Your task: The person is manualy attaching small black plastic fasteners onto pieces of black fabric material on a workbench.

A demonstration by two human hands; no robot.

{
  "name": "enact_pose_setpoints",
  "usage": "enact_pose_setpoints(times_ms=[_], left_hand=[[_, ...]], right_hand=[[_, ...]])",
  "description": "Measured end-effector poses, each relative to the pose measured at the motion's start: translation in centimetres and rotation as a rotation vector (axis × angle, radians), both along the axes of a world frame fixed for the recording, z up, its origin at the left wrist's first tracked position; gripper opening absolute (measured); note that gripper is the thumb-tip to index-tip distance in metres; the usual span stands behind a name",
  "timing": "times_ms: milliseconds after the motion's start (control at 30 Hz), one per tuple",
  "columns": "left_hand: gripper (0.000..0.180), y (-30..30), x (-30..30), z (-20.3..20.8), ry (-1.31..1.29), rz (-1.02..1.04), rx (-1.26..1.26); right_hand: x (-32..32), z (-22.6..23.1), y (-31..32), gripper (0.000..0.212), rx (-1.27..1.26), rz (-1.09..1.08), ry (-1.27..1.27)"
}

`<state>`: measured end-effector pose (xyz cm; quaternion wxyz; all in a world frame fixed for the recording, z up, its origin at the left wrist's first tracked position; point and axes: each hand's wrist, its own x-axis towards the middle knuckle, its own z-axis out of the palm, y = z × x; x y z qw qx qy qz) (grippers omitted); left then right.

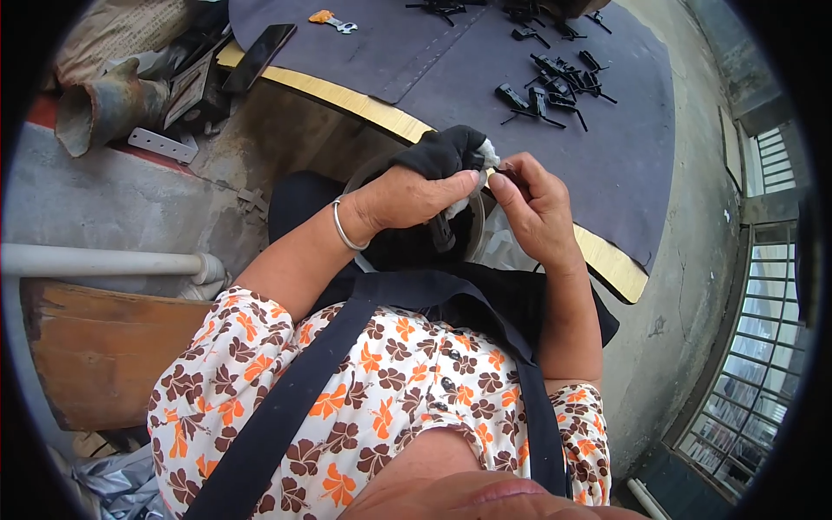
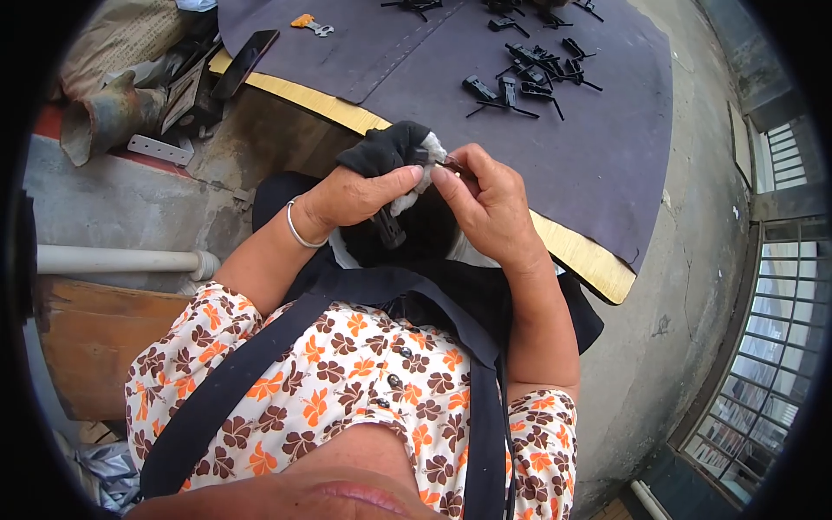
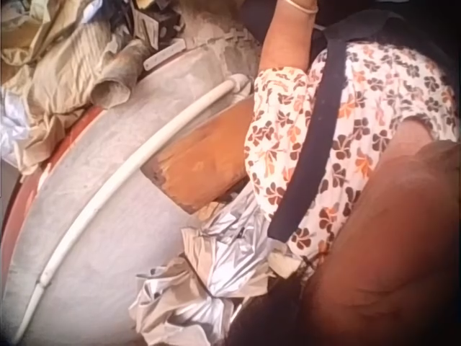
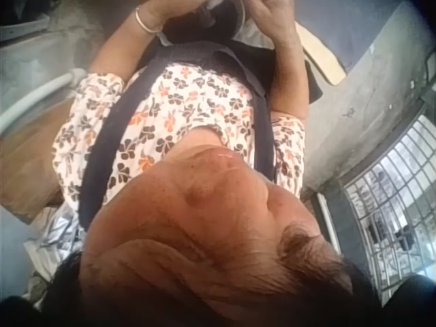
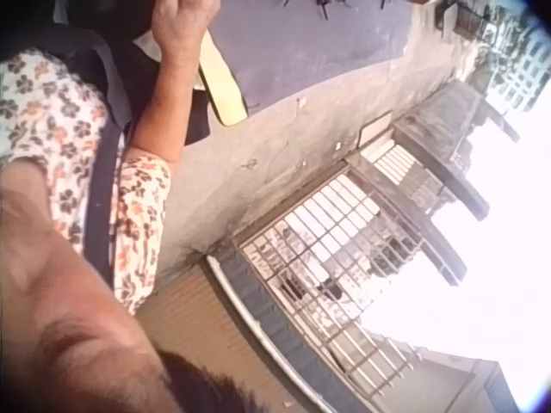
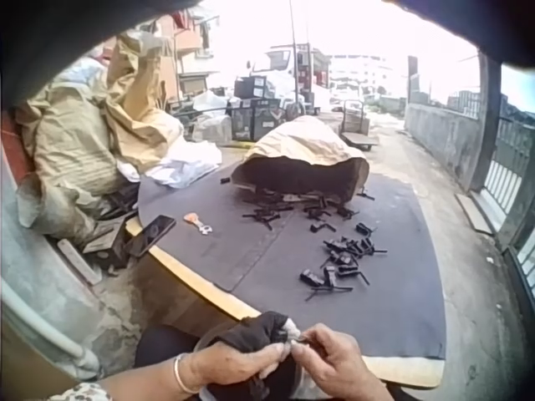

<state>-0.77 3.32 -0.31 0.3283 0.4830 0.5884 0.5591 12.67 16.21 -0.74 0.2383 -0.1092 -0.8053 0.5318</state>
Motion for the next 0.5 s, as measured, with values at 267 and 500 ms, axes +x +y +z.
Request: enact_pose_setpoints(times_ms=[267, 500], left_hand=[[0.026, 0.38, 0.36, -0.19, 0.337, 0.019, 0.103], [0.015, 0.39, -0.05, 0.03, 0.467, 0.208, 0.337]], right_hand=[[-0.30, 0.04, -0.19, 0.025, 0.076, 0.028, -0.160], [-0.19, -0.09, -0.93, 0.024, -0.119, 0.137, -0.091]])
